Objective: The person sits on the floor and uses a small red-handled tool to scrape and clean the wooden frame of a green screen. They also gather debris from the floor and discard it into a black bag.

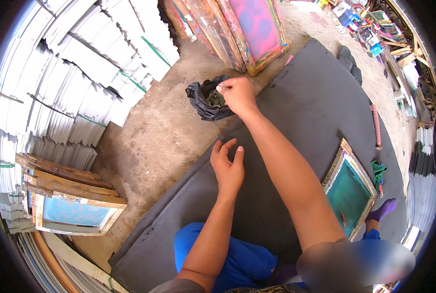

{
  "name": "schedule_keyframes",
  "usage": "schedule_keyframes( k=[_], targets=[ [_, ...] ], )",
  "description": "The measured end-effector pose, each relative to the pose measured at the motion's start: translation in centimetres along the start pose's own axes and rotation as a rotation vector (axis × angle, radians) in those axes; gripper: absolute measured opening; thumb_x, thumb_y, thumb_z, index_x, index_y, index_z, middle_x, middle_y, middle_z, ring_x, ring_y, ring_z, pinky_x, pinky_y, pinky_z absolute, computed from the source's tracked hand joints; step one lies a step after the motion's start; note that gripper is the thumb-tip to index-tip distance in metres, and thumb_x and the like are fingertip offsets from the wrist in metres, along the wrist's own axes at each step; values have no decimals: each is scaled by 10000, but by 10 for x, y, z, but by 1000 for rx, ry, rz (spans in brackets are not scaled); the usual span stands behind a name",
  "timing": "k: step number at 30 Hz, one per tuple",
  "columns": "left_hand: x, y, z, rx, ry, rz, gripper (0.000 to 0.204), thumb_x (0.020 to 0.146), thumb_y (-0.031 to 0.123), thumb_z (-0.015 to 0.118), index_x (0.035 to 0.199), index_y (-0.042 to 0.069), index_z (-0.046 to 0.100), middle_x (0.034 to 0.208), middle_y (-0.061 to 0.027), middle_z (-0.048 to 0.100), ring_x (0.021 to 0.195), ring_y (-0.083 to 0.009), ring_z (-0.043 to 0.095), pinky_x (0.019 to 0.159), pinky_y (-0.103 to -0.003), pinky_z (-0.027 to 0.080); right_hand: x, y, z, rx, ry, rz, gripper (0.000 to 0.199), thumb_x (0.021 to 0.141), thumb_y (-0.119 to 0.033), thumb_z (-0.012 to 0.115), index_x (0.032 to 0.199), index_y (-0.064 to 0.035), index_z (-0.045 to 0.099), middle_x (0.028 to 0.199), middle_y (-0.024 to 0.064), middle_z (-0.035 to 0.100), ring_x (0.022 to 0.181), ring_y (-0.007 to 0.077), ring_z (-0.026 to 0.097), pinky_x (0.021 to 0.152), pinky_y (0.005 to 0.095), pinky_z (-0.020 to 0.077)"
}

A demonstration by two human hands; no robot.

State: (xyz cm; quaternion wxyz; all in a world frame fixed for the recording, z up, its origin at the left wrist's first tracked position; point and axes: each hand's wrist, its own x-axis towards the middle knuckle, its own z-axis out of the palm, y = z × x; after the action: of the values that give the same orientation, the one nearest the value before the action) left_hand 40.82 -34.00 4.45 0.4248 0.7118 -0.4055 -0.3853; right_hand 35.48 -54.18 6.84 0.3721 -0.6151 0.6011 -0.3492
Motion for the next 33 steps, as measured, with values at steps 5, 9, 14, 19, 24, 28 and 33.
schedule_keyframes(
  k=[5,9,14,19,24,28,33],
  targets=[
    [1,-4,-3,40,0,3,348,984,279,719,1294,123,725,1573,-297,435,1504,-445,347,1226,-537,291,16,-4,30,-655,-305,-133,207,873,-162,793,958,27,790,951,286,744,966,447,738,862,514,592],
    [-2,-1,-2,25,-6,13,348,983,290,718,1287,122,726,1569,-298,440,1510,-444,337,1225,-548,285,13,14,29,-633,-250,-172,170,877,-156,779,945,-2,796,930,260,749,947,444,737,851,516,590],
    [-3,2,-5,103,-32,9,362,992,296,697,1309,124,719,1608,-276,407,1540,-476,271,1230,-601,241,1,-3,12,-638,-278,-140,106,878,-98,722,920,-42,801,957,233,756,916,428,736,842,508,583],
    [-14,1,4,682,-149,194,594,1017,388,633,1531,104,545,1725,-246,226,1597,-516,94,1238,-692,145,-35,35,-22,-365,-66,-443,190,935,-84,668,1088,-44,775,1171,200,733,1099,373,696,940,473,557],
    [-16,-17,13,818,-234,190,830,1011,420,618,1654,9,293,1776,-205,90,1613,-519,-19,1241,-719,90,-106,77,-54,-608,-120,-643,378,1011,-170,634,1360,-29,668,1409,154,655,1352,362,577,1121,458,475],
    [-18,-23,20,838,-233,179,846,992,407,641,1656,15,294,1777,-167,122,1625,-476,16,1258,-694,107,-146,106,-70,-725,-279,-704,465,1049,-266,605,1441,-16,604,1505,165,591,1452,365,499,1197,480,407],
    [-18,-34,25,821,-205,220,757,1050,359,564,1661,21,271,1770,-184,141,1623,-485,18,1253,-702,111,-184,122,-96,-555,-427,-496,580,1059,-332,591,1547,-33,496,1626,179,460,1521,351,414,1231,500,357]
  ],
)
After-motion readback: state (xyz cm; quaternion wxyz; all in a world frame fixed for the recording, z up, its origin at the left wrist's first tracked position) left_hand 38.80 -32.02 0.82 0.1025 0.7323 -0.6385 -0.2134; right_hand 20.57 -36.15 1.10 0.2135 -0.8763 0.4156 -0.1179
